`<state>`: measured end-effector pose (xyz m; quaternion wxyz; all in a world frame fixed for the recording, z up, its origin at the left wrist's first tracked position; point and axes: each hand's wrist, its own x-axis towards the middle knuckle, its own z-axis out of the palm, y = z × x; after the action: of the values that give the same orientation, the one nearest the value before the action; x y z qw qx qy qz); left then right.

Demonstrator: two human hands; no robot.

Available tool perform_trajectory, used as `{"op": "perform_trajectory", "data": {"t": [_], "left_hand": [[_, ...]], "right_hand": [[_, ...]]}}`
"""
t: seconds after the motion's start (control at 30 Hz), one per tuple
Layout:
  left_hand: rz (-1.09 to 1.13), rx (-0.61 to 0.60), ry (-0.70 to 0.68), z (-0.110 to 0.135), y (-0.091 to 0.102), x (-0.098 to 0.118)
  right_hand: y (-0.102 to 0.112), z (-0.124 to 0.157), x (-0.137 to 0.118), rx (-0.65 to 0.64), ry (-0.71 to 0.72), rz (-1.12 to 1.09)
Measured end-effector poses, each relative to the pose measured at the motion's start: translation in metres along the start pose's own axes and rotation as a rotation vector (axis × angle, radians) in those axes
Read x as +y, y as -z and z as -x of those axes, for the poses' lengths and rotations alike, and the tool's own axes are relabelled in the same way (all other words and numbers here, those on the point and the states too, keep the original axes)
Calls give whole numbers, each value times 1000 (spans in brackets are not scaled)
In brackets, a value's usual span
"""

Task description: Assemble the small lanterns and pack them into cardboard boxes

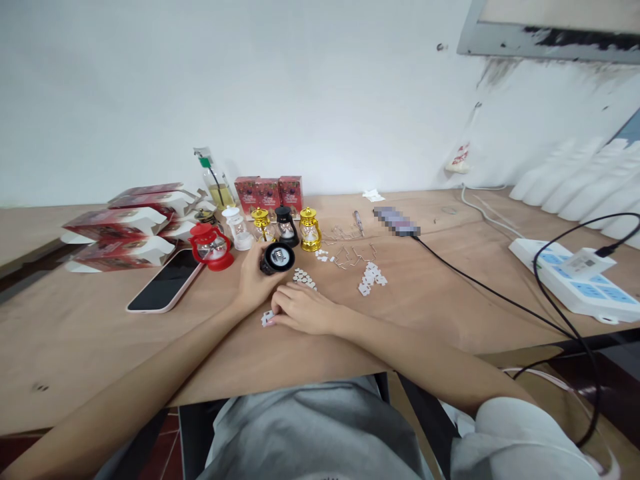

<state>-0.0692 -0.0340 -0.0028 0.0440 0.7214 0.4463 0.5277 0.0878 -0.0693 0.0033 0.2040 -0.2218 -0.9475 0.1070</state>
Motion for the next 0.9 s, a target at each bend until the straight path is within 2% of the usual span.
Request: {"op": "perform_trajectory", "data": {"t": [0.17, 0.37, 0.57, 0.73, 0.9], "left_hand": [[17, 3, -1, 0, 0, 0], [9, 11, -3, 0, -1, 0], [6, 16, 1, 0, -1, 1], [0, 14, -1, 0, 0, 0], [10, 17, -13, -1, 0, -1]], "right_hand": [[0, -1, 0, 13, -44, -26], [-4, 0, 4, 99, -152, -14], [-3, 1, 4, 209, -137, -80], [3, 3, 2, 73, 52, -196], [0, 3, 5, 46, 53, -194]]}}
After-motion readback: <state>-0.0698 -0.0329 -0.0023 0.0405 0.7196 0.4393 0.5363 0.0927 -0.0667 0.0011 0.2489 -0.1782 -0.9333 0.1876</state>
